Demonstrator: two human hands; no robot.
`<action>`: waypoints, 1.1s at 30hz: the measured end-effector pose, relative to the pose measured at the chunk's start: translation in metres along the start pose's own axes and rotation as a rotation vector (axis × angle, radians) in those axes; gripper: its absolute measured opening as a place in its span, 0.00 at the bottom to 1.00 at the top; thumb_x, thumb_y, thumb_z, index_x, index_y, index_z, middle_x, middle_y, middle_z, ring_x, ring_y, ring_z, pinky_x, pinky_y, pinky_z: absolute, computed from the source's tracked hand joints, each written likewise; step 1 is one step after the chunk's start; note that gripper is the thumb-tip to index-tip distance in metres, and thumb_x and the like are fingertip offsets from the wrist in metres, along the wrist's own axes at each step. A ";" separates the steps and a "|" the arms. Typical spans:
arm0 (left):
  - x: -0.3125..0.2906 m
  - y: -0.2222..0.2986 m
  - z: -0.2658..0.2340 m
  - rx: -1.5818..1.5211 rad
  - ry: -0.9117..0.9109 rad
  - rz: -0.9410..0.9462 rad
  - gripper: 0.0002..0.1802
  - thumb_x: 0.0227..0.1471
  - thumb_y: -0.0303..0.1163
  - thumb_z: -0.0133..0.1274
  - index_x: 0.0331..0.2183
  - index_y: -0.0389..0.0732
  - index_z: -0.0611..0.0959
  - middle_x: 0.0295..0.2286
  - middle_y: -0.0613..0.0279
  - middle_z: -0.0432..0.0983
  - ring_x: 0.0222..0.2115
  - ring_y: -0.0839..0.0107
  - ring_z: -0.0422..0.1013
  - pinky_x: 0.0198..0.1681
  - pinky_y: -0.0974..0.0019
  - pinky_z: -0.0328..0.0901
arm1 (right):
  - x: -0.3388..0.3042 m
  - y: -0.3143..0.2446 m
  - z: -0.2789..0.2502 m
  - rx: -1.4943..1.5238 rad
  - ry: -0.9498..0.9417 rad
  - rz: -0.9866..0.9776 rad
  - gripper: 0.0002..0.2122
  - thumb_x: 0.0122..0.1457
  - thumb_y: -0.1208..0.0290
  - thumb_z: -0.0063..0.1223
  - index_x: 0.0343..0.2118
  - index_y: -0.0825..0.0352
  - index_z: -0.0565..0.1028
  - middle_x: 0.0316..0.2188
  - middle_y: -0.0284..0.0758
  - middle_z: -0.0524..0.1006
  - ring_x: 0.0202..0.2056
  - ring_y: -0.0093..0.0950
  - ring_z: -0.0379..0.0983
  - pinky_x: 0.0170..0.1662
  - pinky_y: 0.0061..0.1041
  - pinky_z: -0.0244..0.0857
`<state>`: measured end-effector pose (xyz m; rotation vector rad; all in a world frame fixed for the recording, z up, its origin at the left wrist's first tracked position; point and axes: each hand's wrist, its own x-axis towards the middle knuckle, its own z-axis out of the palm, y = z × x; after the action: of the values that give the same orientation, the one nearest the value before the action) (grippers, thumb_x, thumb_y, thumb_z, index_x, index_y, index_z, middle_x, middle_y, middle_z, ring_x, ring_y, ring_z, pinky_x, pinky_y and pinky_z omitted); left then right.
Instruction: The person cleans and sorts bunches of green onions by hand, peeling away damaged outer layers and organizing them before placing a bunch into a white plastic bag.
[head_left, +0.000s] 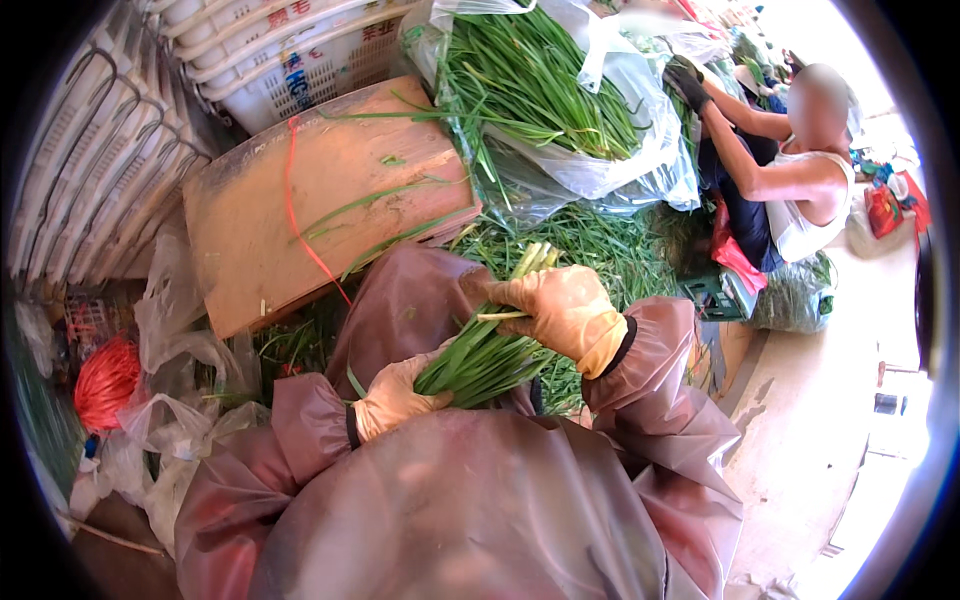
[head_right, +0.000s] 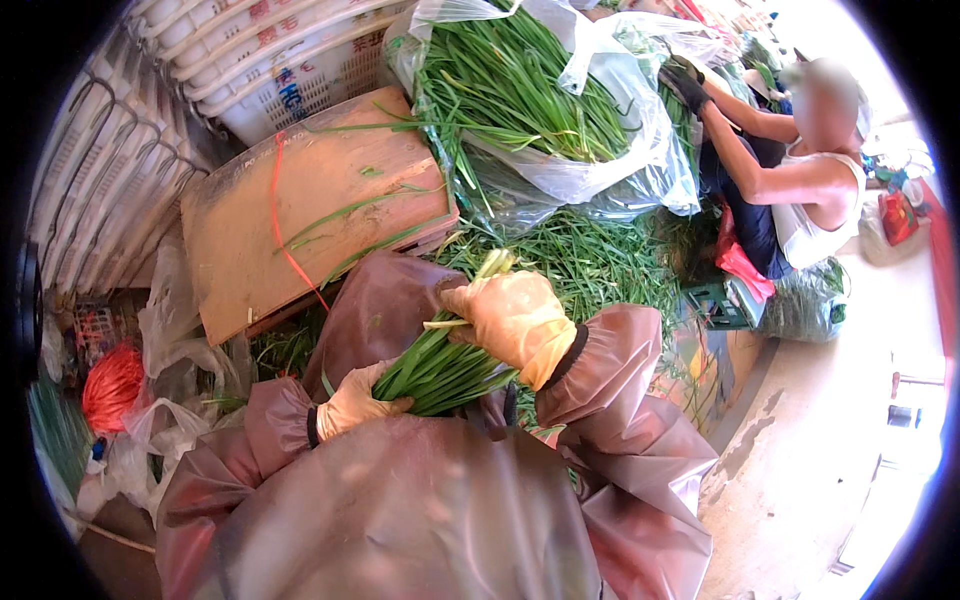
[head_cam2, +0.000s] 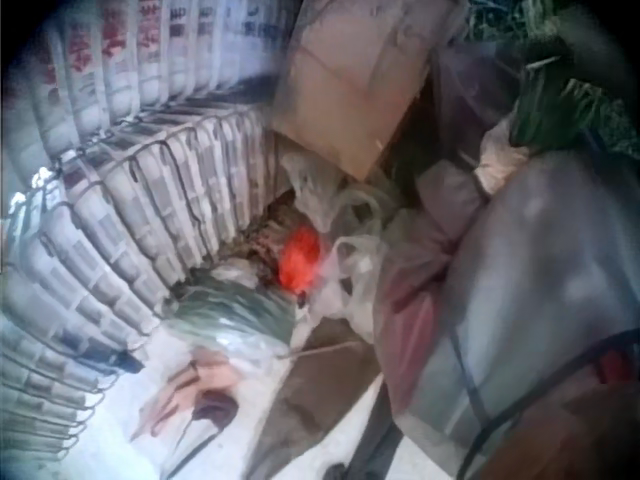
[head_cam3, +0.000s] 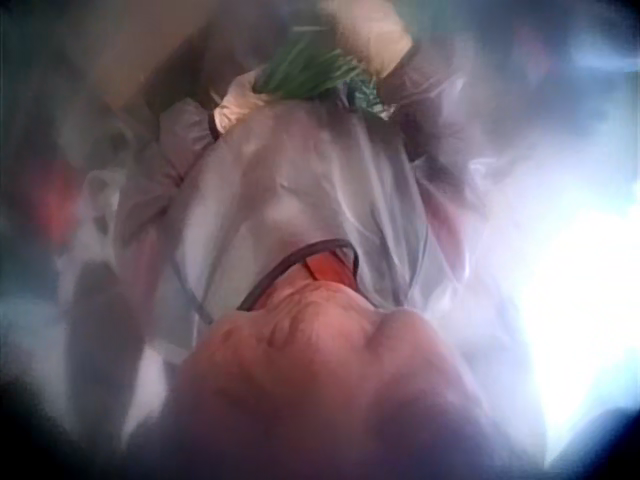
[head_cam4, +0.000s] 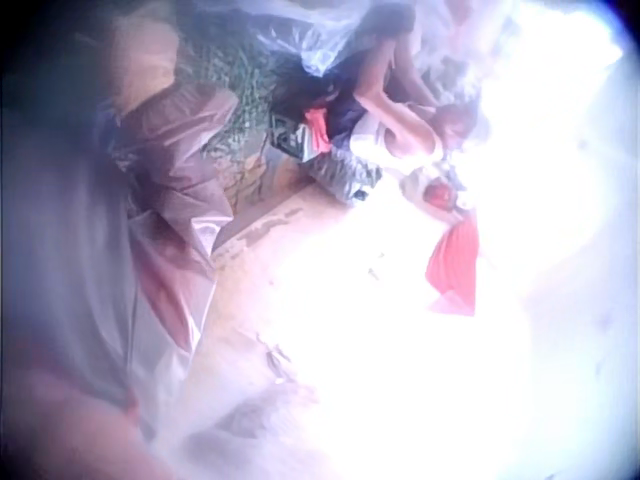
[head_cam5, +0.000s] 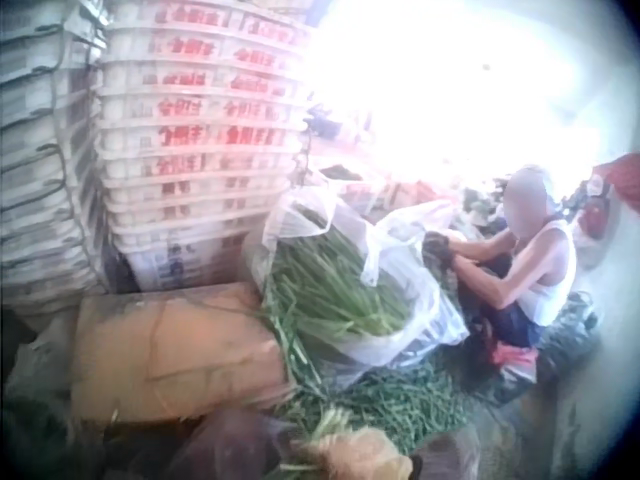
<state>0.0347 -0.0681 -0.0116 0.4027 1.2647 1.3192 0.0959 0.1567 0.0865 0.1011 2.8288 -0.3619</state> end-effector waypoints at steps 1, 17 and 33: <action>0.000 0.001 0.000 -0.024 -0.022 0.015 0.30 0.44 0.18 0.55 0.52 0.34 0.69 0.44 0.63 0.72 0.44 0.78 0.67 0.50 0.71 0.61 | 0.002 0.003 0.002 -0.027 -0.032 -0.028 0.18 0.43 0.63 0.63 0.40 0.55 0.77 0.25 0.37 0.77 0.28 0.38 0.74 0.31 0.32 0.67; 0.001 -0.004 -0.001 -0.041 -0.146 -0.011 0.37 0.43 0.20 0.57 0.56 0.33 0.62 0.48 0.62 0.69 0.47 0.77 0.65 0.53 0.68 0.59 | -0.004 0.018 0.022 0.105 0.121 -0.240 0.15 0.47 0.68 0.57 0.41 0.54 0.77 0.21 0.36 0.75 0.24 0.35 0.74 0.27 0.32 0.67; -0.002 -0.004 -0.002 -0.120 -0.116 -0.019 0.32 0.45 0.22 0.57 0.53 0.35 0.68 0.43 0.65 0.73 0.43 0.79 0.67 0.50 0.71 0.61 | -0.025 0.050 0.003 0.918 0.451 0.428 0.07 0.56 0.83 0.45 0.34 0.70 0.77 0.22 0.33 0.77 0.18 0.17 0.69 0.22 0.16 0.64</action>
<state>0.0351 -0.0718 -0.0150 0.3769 1.0851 1.3294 0.1263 0.2033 0.0788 1.0541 2.6557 -1.6463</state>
